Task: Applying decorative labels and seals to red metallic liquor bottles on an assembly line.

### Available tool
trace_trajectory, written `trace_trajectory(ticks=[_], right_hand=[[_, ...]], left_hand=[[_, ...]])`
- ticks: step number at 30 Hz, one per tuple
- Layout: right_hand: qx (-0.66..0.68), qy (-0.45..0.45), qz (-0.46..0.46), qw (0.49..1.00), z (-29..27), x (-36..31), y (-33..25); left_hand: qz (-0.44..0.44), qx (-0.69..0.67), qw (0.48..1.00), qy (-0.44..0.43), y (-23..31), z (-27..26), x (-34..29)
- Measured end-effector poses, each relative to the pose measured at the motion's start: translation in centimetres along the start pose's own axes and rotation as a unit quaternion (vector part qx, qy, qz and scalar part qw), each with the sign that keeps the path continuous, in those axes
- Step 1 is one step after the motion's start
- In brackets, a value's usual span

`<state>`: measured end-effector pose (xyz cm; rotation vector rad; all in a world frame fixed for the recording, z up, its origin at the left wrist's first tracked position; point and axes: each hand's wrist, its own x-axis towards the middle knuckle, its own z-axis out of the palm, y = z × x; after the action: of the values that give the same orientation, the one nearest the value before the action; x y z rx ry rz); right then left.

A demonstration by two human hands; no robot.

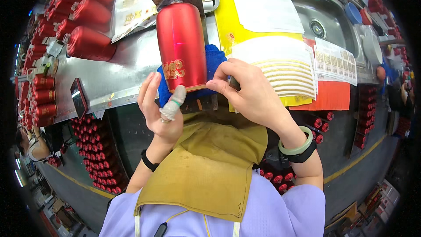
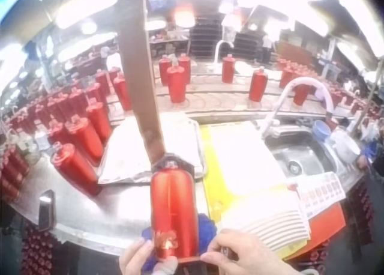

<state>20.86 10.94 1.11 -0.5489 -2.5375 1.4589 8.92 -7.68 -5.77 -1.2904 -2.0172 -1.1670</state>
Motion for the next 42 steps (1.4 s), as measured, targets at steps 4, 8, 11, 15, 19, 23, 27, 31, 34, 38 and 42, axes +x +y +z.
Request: trace_trajectory(ticks=[4,8,11,15,19,23,27,31,34,38,42], right_hand=[[0.003,-0.008,0.013,1.000,0.0,0.0,0.1],[0.018,-0.018,0.020,0.999,0.3,0.3,-0.6],[0.020,-0.014,-0.002,1.000,0.6,0.3,-0.9],[0.024,-0.008,-0.007,1.000,0.5,0.2,-0.4],[0.020,-0.012,0.008,1.000,0.5,0.2,-0.2],[0.022,-0.006,0.017,1.000,0.5,0.2,-0.3],[0.033,-0.016,0.024,0.999,0.9,0.4,-1.0],[0.023,0.000,-0.011,1.000,1.0,0.5,-1.0],[0.019,0.001,-0.010,1.000,1.1,0.6,-0.8],[0.026,0.002,-0.006,1.000,1.1,0.5,-0.8],[0.005,0.009,-0.024,1.000,1.1,0.5,-0.6]], left_hand=[[0.017,-0.027,0.999,-0.037,1.0,-0.3,1.8],[-0.004,-0.104,0.994,-0.020,-0.6,-0.2,1.2],[-0.208,-0.303,0.928,0.059,-0.1,0.6,-0.4],[-0.067,-0.133,0.989,0.024,-1.3,0.3,-1.2],[0.003,-0.045,0.994,0.102,0.3,0.9,0.4],[0.082,-0.055,0.995,-0.032,-0.2,-0.2,1.9],[-0.157,-0.256,0.954,0.017,-0.8,0.4,-1.0],[-0.089,-0.168,0.982,0.019,-1.0,0.2,-0.9],[-0.027,-0.043,0.997,0.049,-0.9,0.5,-0.8],[0.013,0.019,0.999,0.028,-0.2,0.1,-0.8],[0.014,-0.032,0.999,-0.024,0.6,-0.3,1.0]])
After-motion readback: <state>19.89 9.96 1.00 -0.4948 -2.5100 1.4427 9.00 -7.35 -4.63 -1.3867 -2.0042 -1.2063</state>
